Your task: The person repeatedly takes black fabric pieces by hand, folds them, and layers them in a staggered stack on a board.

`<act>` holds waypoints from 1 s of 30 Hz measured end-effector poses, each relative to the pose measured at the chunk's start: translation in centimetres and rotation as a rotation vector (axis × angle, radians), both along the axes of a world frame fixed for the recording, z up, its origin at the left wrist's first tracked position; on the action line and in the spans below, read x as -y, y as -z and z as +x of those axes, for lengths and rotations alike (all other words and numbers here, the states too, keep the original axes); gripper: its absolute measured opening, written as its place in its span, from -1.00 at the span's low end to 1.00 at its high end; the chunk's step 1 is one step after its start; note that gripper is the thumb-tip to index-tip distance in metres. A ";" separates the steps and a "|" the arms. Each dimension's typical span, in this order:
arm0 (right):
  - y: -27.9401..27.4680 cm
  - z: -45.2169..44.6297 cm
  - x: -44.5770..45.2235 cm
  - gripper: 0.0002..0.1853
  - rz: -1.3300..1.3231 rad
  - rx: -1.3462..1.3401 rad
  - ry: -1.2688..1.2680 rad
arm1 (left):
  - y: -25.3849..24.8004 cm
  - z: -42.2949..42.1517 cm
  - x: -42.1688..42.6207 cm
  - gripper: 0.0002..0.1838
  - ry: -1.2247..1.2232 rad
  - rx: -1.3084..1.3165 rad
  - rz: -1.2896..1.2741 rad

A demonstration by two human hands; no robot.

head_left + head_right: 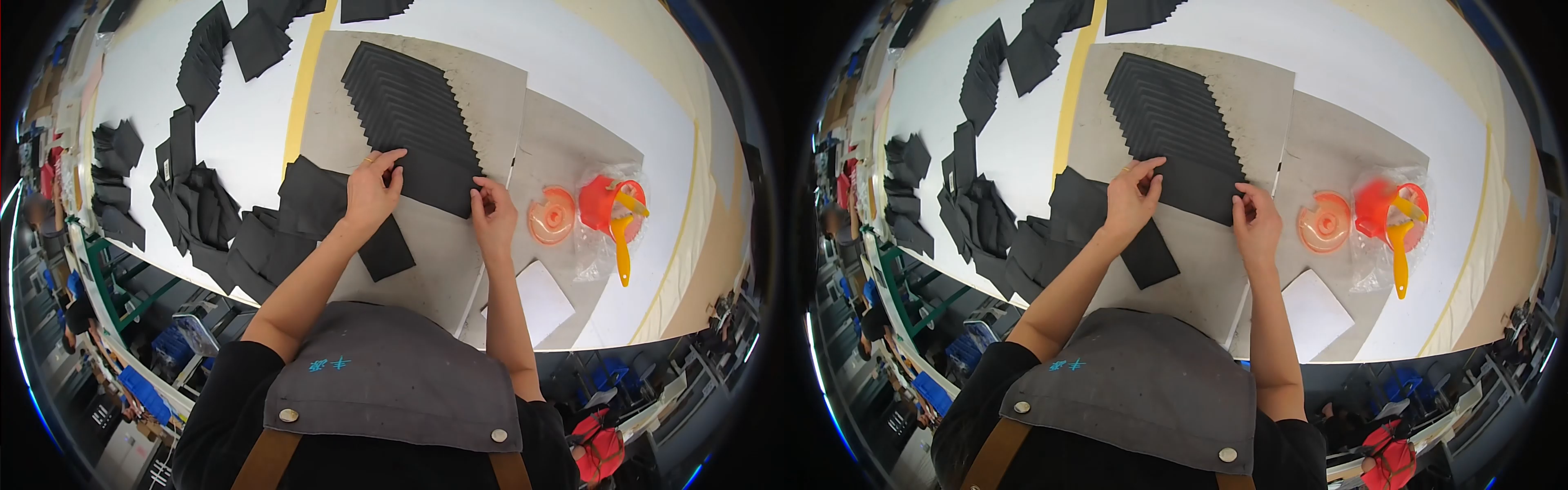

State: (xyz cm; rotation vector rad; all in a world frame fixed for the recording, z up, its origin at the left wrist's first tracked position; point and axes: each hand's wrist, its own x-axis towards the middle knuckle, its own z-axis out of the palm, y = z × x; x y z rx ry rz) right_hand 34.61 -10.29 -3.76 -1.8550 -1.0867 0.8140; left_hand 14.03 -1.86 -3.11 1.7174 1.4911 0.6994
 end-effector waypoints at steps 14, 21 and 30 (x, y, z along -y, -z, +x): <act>0.0 0.0 -0.3 -0.80 -0.007 0.100 -0.025 | 0.4 0.0 -0.1 -0.70 -0.007 0.055 -0.011; -0.1 -0.1 -0.3 -0.80 -0.016 0.108 -0.019 | 0.2 0.0 -0.1 -0.69 0.005 0.037 0.007; -0.1 -0.2 -0.4 -0.80 -0.031 0.125 -0.012 | 0.4 0.1 -0.1 -0.70 -0.006 0.039 0.031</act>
